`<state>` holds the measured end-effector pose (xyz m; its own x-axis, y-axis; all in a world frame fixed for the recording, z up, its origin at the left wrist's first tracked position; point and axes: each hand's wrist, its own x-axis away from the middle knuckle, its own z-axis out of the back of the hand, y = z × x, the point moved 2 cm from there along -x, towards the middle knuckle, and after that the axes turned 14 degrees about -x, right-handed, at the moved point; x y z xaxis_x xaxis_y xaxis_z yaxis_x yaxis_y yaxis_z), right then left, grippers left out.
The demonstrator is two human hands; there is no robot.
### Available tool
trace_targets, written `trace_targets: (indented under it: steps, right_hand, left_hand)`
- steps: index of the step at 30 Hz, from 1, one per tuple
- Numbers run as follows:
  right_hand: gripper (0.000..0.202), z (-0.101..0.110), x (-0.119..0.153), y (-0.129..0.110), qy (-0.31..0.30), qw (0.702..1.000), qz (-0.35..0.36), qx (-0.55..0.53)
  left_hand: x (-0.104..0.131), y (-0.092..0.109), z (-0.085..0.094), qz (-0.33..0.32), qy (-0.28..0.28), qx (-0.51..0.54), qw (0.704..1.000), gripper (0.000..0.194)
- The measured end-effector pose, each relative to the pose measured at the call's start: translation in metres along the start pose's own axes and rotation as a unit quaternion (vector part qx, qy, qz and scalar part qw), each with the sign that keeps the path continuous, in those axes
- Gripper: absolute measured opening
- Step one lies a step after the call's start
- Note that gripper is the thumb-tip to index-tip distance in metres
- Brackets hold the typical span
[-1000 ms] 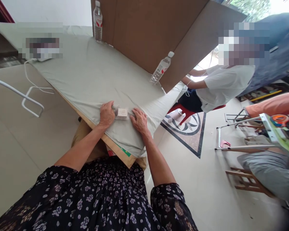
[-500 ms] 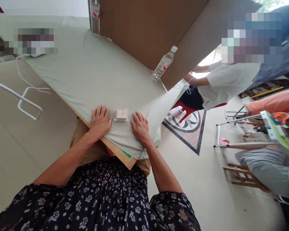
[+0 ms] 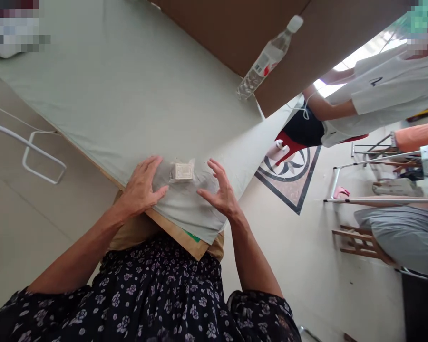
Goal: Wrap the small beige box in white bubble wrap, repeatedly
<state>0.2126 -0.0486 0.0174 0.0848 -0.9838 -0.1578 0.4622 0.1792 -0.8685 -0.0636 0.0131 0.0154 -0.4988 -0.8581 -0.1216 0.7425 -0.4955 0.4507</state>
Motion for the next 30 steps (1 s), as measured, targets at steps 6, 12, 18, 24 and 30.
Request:
trace_targets:
  steps: [6,12,18,24,30]
  right_hand:
    - [0.105,-0.007,-0.045,-0.011,-0.117,0.992,0.033,0.036]
    - [0.082,-0.01,-0.057,-0.013,-0.128,0.988,0.076,0.034]
    - [0.071,-0.004,-0.083,-0.004,-0.022,0.993,0.087,0.073]
    - [0.069,-0.01,-0.095,0.023,0.001,0.995,0.077,0.067]
    - [0.021,0.009,-0.088,0.002,0.053,0.99,0.106,0.078]
  left_hand:
    - [-0.03,0.009,-0.004,-0.073,-0.058,0.111,0.989,0.097]
    - [-0.043,0.011,-0.005,-0.041,-0.062,0.191,0.979,0.095]
    - [-0.092,0.01,-0.004,-0.06,-0.016,0.208,0.976,0.092]
    - [-0.112,-0.003,-0.026,-0.041,-0.03,0.251,0.967,0.089]
    - [-0.105,-0.001,-0.027,-0.042,0.006,0.248,0.968,0.089]
